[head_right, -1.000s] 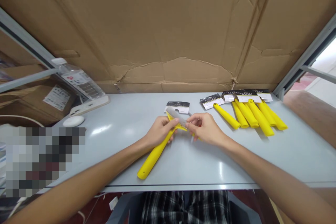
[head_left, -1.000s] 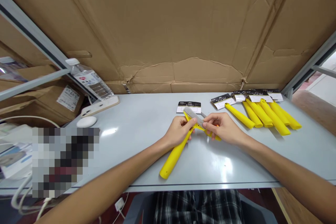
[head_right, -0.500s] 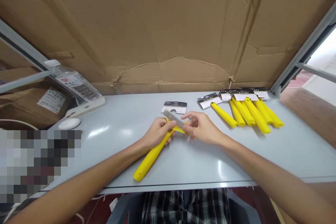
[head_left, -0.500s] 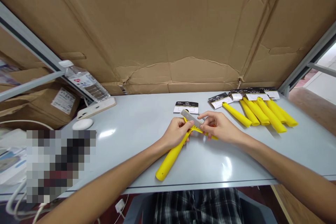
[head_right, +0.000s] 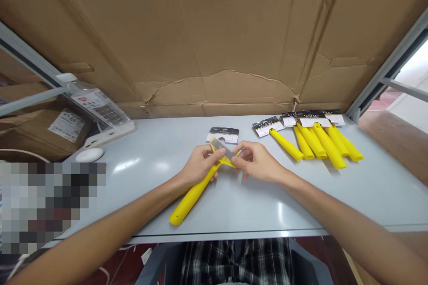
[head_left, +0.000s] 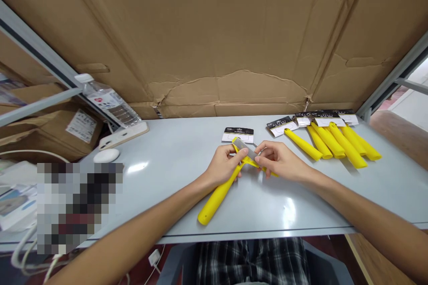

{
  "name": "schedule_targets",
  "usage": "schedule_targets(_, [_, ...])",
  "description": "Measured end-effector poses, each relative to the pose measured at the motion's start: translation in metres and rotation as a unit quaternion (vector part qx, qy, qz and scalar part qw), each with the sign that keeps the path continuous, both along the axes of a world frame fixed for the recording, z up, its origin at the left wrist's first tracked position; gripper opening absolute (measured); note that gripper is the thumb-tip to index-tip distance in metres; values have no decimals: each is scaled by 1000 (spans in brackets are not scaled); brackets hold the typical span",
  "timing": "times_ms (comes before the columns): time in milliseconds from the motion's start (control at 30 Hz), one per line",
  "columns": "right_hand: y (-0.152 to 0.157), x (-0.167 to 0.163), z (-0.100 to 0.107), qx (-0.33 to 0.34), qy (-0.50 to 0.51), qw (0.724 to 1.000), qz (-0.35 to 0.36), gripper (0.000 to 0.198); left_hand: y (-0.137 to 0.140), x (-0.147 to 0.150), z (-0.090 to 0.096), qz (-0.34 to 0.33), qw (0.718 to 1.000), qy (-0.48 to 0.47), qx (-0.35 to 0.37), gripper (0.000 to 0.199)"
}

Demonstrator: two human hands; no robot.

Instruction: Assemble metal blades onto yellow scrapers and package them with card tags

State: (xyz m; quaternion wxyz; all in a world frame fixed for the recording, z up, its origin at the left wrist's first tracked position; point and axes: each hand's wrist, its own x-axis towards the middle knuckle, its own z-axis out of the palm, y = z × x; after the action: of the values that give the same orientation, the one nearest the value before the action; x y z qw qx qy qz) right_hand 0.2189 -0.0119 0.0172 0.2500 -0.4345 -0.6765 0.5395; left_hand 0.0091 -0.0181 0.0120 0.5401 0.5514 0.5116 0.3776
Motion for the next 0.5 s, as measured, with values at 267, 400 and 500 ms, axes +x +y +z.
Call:
schedule_targets(267, [-3, -6, -6, -24, 9, 999, -21, 42, -1, 2, 1, 9, 1000, -12, 22, 47])
schedule_targets(400, [-4, -7, -4, -27, 7, 999, -25, 40, -1, 4, 1, 6, 999, -17, 32, 48])
schedule_targets(500, [-4, -7, -4, -25, 1, 999, -25, 38, 0, 4, 1, -2, 999, -24, 31, 48])
